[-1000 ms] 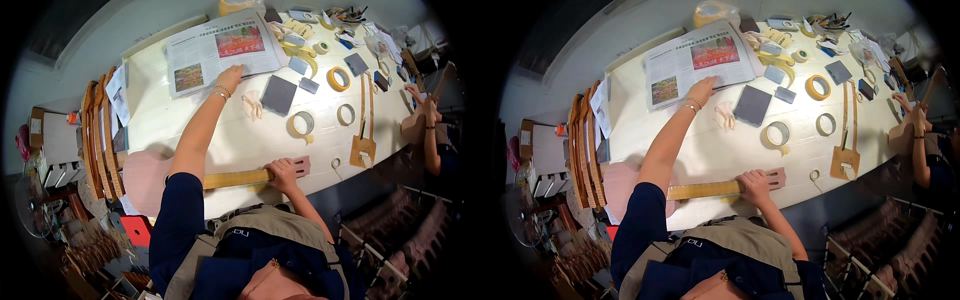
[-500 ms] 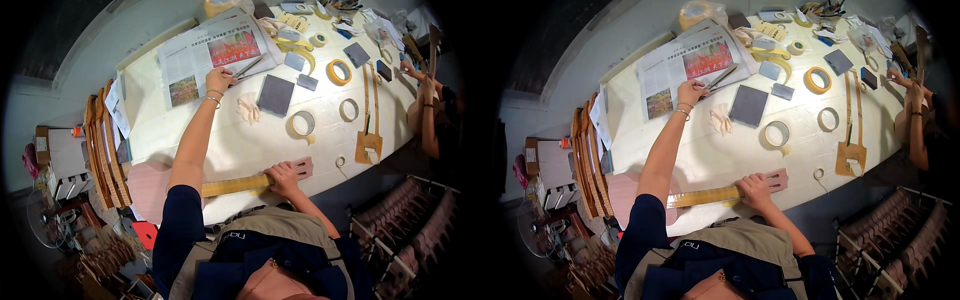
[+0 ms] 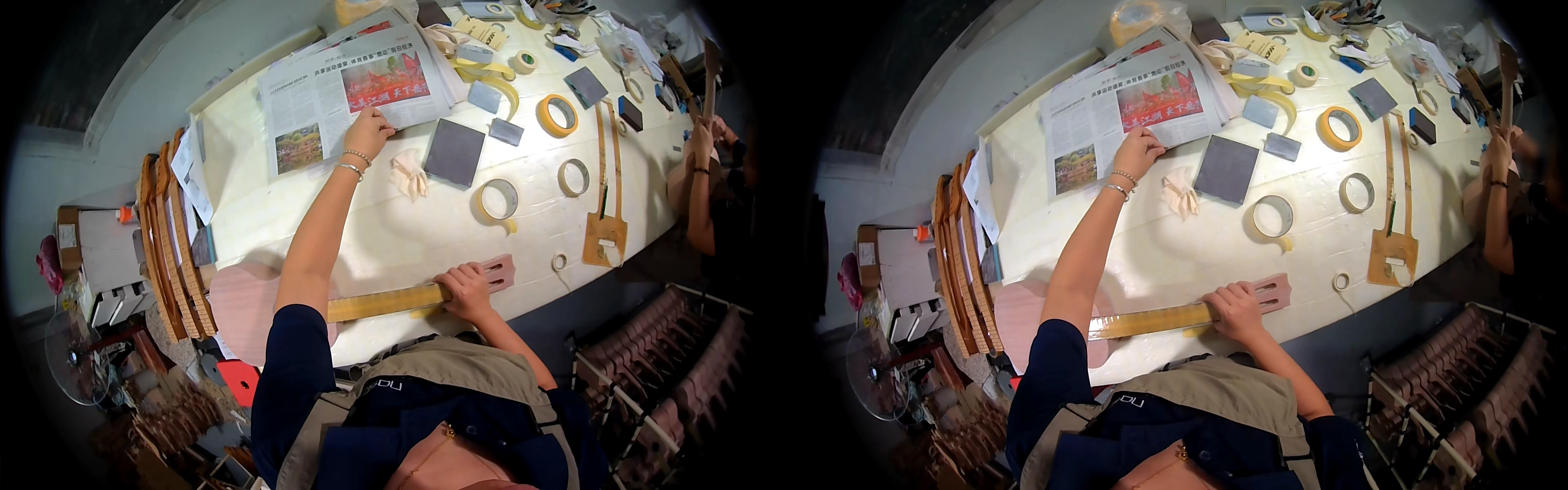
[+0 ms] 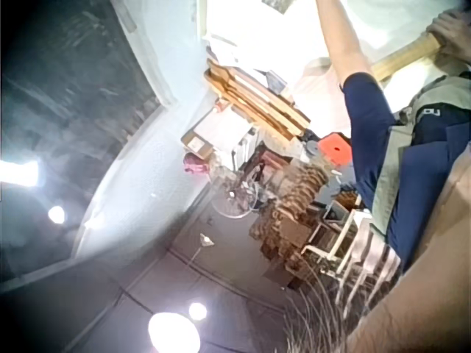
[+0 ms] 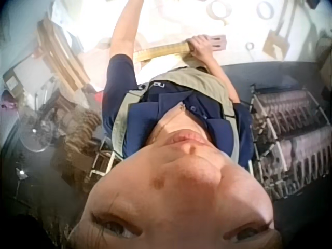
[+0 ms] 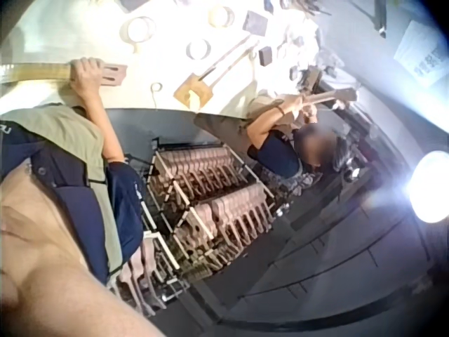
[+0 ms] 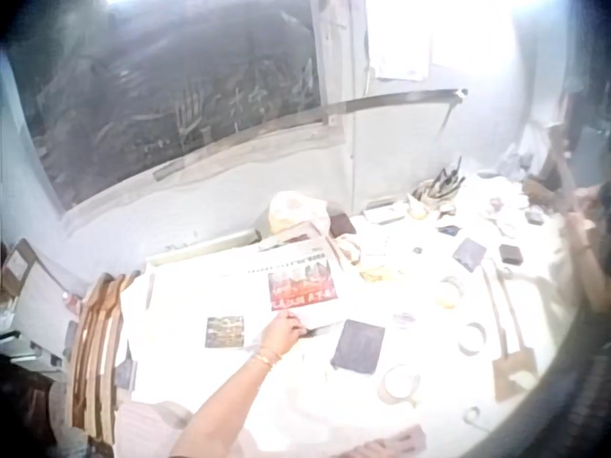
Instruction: The person assembles acoustic guitar bodies by applying masking tape to the soundhole and neck joint, then attaching the neck to the body. They repeatedly retrieve unfinished guitar bodies from a rack, perform the taping and assembly steps, and place the completed units back on the rack.
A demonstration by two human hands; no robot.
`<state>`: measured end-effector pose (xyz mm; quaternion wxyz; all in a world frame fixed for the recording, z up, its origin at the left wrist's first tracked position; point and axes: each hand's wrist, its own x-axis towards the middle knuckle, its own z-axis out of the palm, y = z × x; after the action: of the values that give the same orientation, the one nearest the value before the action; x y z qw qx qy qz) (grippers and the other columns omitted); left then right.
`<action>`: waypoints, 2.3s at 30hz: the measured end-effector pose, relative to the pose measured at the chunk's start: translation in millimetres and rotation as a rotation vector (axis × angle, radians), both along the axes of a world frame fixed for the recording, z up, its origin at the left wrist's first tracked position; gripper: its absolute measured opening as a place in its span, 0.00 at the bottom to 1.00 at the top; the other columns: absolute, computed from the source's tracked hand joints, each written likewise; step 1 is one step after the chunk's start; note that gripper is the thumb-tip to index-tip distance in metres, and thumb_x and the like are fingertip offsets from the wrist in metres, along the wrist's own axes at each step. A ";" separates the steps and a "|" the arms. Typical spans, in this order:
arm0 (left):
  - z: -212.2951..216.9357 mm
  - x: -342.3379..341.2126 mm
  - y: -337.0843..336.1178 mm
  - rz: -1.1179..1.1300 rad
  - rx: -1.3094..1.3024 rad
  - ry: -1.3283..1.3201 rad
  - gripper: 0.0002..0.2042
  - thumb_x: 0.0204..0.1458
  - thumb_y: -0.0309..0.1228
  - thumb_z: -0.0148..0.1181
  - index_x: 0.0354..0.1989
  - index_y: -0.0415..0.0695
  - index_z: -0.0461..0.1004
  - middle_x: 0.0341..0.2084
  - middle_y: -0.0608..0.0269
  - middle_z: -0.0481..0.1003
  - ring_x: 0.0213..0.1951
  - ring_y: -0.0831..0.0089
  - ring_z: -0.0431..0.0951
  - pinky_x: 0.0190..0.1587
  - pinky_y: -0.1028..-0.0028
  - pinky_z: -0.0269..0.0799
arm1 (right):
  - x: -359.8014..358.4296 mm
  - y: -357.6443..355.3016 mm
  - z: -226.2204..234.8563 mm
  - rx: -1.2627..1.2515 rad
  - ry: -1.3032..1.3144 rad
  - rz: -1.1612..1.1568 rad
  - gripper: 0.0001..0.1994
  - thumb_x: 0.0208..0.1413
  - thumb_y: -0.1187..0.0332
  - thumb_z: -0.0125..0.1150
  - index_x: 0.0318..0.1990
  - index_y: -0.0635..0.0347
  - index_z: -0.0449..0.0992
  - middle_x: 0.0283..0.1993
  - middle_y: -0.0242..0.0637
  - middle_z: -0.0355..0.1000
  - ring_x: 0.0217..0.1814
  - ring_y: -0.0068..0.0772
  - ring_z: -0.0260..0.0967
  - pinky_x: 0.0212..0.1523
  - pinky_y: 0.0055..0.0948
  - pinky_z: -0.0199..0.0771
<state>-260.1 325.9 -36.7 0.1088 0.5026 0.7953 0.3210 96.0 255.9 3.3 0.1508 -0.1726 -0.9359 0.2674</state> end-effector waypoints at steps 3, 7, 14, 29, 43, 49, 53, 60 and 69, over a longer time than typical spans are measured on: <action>11.6 6.9 0.5 0.070 -0.083 0.015 0.06 0.39 0.31 0.68 0.24 0.44 0.80 0.29 0.65 0.73 0.30 0.69 0.75 0.33 0.73 0.70 | 0.4 -0.4 -3.9 0.028 0.021 -0.009 0.17 0.27 0.73 0.61 0.32 0.48 0.73 0.26 0.27 0.64 0.32 0.32 0.63 0.41 0.34 0.61; 16.6 4.5 -0.9 0.127 -0.083 -0.133 0.08 0.36 0.32 0.70 0.23 0.43 0.81 0.28 0.65 0.74 0.28 0.70 0.75 0.31 0.73 0.70 | -0.4 -0.5 -2.9 0.030 0.021 -0.007 0.17 0.27 0.73 0.61 0.32 0.49 0.73 0.26 0.27 0.64 0.32 0.32 0.63 0.40 0.34 0.61; 11.8 7.0 -3.7 0.180 0.006 -0.147 0.09 0.34 0.32 0.72 0.22 0.43 0.80 0.27 0.65 0.75 0.26 0.73 0.76 0.31 0.75 0.71 | -1.2 0.9 -0.9 0.021 0.014 -0.002 0.17 0.27 0.74 0.61 0.32 0.49 0.73 0.26 0.27 0.65 0.32 0.32 0.63 0.40 0.33 0.61; 5.0 17.0 -5.7 0.212 0.171 -0.374 0.16 0.33 0.27 0.73 0.26 0.42 0.68 0.18 0.64 0.77 0.22 0.79 0.76 0.25 0.79 0.69 | -2.2 0.5 -2.3 0.024 0.003 -0.006 0.17 0.27 0.74 0.60 0.32 0.49 0.73 0.26 0.27 0.65 0.32 0.31 0.64 0.40 0.33 0.61; -11.5 -3.2 -8.3 0.225 0.300 -0.483 0.13 0.41 0.38 0.70 0.20 0.41 0.78 0.19 0.69 0.72 0.21 0.82 0.66 0.25 0.82 0.62 | -0.6 0.0 -1.7 0.011 -0.004 0.014 0.17 0.27 0.73 0.61 0.33 0.49 0.73 0.28 0.27 0.65 0.32 0.33 0.63 0.39 0.33 0.61; 96.7 -10.5 -51.2 0.142 0.649 -0.805 0.12 0.50 0.38 0.63 0.33 0.42 0.74 0.22 0.76 0.71 0.19 0.86 0.65 0.21 0.85 0.56 | -2.2 20.7 32.1 -0.264 0.106 0.140 0.23 0.35 0.62 0.69 0.44 0.52 0.74 0.44 0.33 0.68 0.48 0.38 0.64 0.48 0.34 0.61; 161.5 59.1 -118.4 0.176 0.570 -1.113 0.12 0.57 0.41 0.53 0.38 0.45 0.72 0.21 0.78 0.69 0.18 0.92 0.61 0.18 0.86 0.52 | -29.2 33.0 45.4 -0.118 0.222 -0.038 0.29 0.36 0.66 0.71 0.52 0.53 0.70 0.52 0.41 0.64 0.53 0.44 0.61 0.55 0.42 0.59; 160.6 159.5 -204.8 -0.070 0.416 -1.149 0.13 0.53 0.35 0.59 0.43 0.40 0.74 0.27 0.71 0.73 0.29 0.84 0.69 0.31 0.81 0.64 | -96.9 45.7 108.8 0.382 0.646 0.006 0.35 0.30 0.67 0.73 0.54 0.41 0.69 0.63 0.40 0.54 0.64 0.47 0.51 0.63 0.47 0.52; 150.8 219.6 -284.8 0.122 0.527 -1.420 0.24 0.49 0.30 0.58 0.56 0.36 0.62 0.46 0.65 0.69 0.44 0.80 0.68 0.42 0.79 0.65 | -93.3 0.9 112.1 0.398 0.533 0.381 0.15 0.32 0.70 0.66 0.32 0.41 0.76 0.62 0.27 0.60 0.66 0.35 0.53 0.69 0.48 0.35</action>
<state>-40.5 41.1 114.1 0.4530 0.1398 0.4574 0.7523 2.7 256.8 115.4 0.3672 0.1128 -0.9128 0.1390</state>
